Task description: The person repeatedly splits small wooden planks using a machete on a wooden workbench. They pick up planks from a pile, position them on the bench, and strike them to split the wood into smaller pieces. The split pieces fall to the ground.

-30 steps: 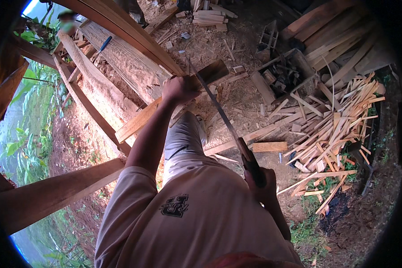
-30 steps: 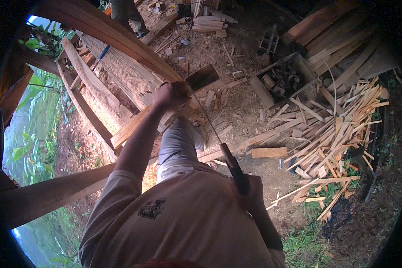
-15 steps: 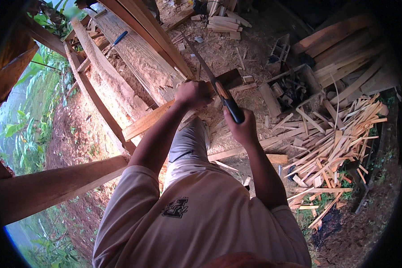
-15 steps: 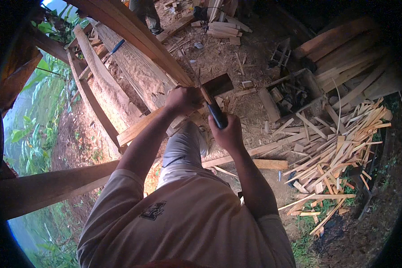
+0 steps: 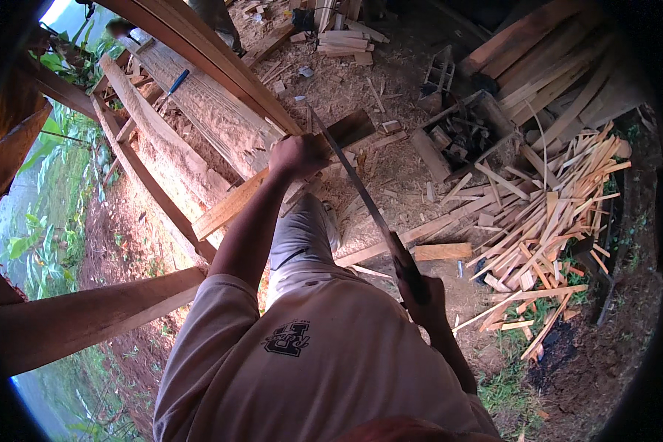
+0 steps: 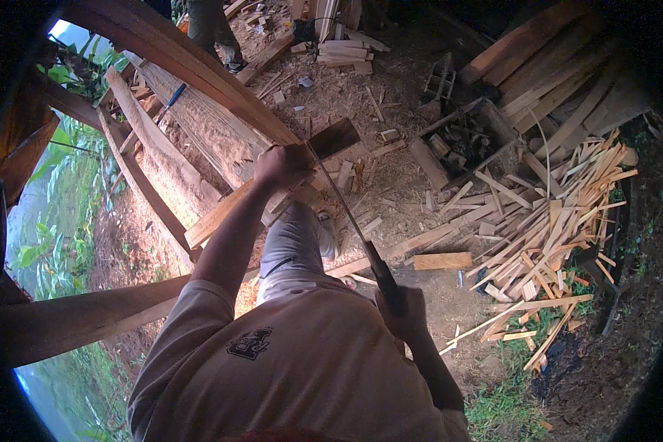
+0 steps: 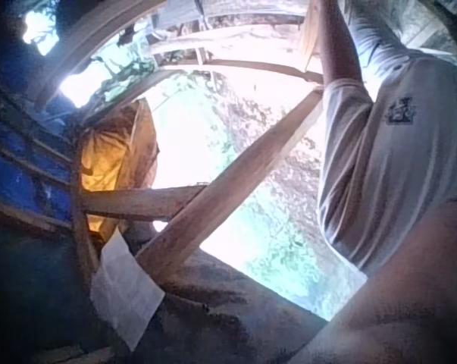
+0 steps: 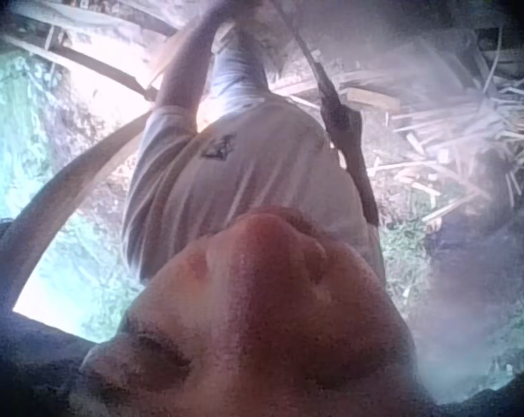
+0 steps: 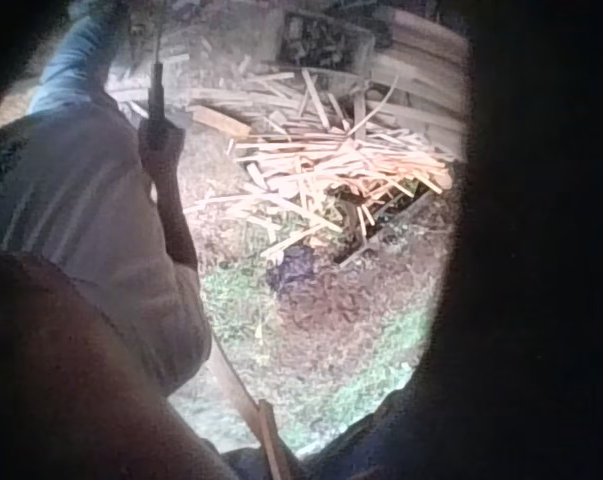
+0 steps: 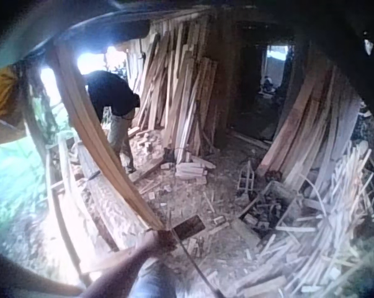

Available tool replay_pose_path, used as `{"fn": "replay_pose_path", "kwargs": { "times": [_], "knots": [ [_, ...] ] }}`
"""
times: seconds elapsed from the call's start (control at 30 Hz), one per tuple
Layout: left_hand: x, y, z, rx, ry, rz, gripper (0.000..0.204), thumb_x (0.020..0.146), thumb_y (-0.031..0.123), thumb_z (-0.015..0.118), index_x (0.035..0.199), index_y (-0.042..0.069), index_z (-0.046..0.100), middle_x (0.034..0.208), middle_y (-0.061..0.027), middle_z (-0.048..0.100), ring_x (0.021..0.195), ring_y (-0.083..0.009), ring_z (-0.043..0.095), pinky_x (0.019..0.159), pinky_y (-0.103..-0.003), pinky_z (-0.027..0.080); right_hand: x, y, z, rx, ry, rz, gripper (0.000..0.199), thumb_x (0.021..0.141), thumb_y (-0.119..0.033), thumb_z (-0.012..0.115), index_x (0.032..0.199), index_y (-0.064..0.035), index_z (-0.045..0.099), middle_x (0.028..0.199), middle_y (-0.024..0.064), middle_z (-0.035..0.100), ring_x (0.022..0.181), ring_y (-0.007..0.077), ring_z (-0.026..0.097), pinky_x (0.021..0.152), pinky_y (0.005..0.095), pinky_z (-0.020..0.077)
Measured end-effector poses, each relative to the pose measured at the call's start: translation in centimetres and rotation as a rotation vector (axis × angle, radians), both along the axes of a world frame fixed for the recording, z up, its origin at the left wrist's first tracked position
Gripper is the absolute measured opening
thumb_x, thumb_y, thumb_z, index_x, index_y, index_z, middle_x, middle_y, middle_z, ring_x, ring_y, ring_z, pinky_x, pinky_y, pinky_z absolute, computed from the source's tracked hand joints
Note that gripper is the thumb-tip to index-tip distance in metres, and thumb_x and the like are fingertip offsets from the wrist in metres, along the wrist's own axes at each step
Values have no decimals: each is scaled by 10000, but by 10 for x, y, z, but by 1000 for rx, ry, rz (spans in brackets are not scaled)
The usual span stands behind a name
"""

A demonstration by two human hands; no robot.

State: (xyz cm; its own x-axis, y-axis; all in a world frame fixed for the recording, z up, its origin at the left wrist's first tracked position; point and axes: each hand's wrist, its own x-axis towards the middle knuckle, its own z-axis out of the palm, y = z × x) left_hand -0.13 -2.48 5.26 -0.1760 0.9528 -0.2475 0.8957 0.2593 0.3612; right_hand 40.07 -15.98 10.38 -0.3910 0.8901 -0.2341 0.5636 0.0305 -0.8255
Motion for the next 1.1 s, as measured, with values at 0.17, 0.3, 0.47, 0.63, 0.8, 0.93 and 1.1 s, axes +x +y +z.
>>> {"fn": "replay_pose_path", "kwargs": {
  "times": [0.17,0.3,0.47,0.63,0.8,0.93,1.1],
  "knots": [
    [-6,0,-16,34,-27,-15,465,770,547,773,1066,189,738,1047,-119,753,1012,-359,718,854,-501,576,-10,1,82,-79,-78,8,319,864,-230,784,669,-29,629,552,109,598,494,199,615,515,396,450],
    [-5,0,-12,34,-57,-12,497,765,555,765,1089,181,725,1017,-137,752,977,-372,722,842,-513,578,-57,30,64,131,11,38,335,886,-218,779,672,-22,612,541,85,542,490,160,534,498,367,400],
    [-1,2,-7,64,-37,-59,476,789,526,722,1119,183,707,1012,-148,753,956,-378,728,835,-517,581,-142,107,2,164,91,60,331,883,-224,771,682,-5,626,563,150,597,542,262,659,544,406,470],
    [1,2,1,21,23,-45,416,811,495,702,1112,208,714,1036,-129,756,967,-354,732,835,-501,583,-187,151,-7,82,172,46,347,891,-255,775,696,-6,633,558,122,591,539,224,637,554,396,470],
    [5,1,4,9,-15,5,460,799,529,743,1160,245,723,1064,-102,760,987,-340,731,839,-495,583,-132,122,-55,64,261,4,288,920,-233,775,761,-27,652,593,27,571,549,124,555,543,346,439],
    [-1,1,-8,-10,9,10,463,780,525,733,1146,243,713,1075,-99,756,997,-352,727,840,-517,574,-69,48,-58,358,229,-92,264,894,-236,805,788,-33,676,608,48,603,559,147,588,545,353,450],
    [-3,-2,-9,23,-23,42,455,770,525,753,1115,230,716,1040,-85,759,978,-342,727,824,-507,576,12,-5,-8,-76,-48,-13,239,877,-235,793,786,-28,716,622,147,660,577,253,688,542,385,473]
  ]
}}
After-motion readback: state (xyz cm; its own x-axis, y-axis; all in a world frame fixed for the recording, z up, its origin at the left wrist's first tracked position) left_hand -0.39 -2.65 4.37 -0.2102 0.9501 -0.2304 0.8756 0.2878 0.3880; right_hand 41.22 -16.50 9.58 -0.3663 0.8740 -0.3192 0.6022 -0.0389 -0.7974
